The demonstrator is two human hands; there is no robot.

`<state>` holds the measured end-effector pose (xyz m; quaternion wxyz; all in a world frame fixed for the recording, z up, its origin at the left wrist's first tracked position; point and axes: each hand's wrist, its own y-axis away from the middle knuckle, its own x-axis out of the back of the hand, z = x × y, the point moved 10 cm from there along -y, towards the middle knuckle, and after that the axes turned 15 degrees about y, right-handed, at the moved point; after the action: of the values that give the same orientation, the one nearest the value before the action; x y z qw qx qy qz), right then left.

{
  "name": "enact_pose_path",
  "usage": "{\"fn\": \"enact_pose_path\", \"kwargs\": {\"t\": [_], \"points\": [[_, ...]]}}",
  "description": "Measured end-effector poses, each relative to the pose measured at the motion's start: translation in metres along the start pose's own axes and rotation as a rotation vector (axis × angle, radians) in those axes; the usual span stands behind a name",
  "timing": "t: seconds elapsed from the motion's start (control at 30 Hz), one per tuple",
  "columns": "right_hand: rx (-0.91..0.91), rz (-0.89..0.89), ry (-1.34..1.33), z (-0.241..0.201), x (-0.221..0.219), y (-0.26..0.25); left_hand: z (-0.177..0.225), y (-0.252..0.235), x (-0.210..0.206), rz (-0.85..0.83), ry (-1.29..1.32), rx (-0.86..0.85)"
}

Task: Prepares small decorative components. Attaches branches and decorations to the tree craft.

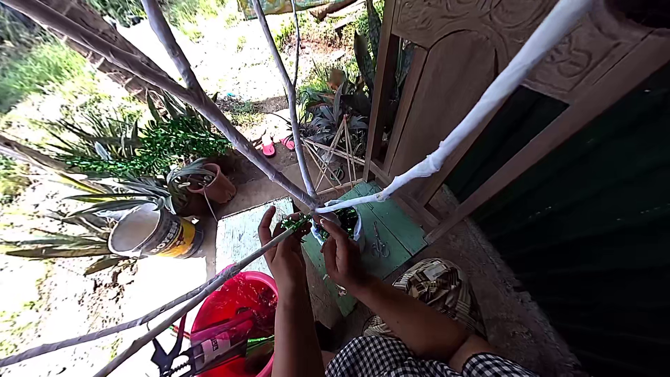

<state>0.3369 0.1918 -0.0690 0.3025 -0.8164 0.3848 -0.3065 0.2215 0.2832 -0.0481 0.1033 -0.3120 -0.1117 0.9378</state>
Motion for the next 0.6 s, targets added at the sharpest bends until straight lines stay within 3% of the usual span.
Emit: {"fn": "enact_pose_path", "kwargs": {"t": [0.6], "points": [[0.079, 0.006, 0.152, -0.018, -0.003, 0.003, 0.003, -0.003, 0.0, -0.018, -0.024, -0.016]]}}
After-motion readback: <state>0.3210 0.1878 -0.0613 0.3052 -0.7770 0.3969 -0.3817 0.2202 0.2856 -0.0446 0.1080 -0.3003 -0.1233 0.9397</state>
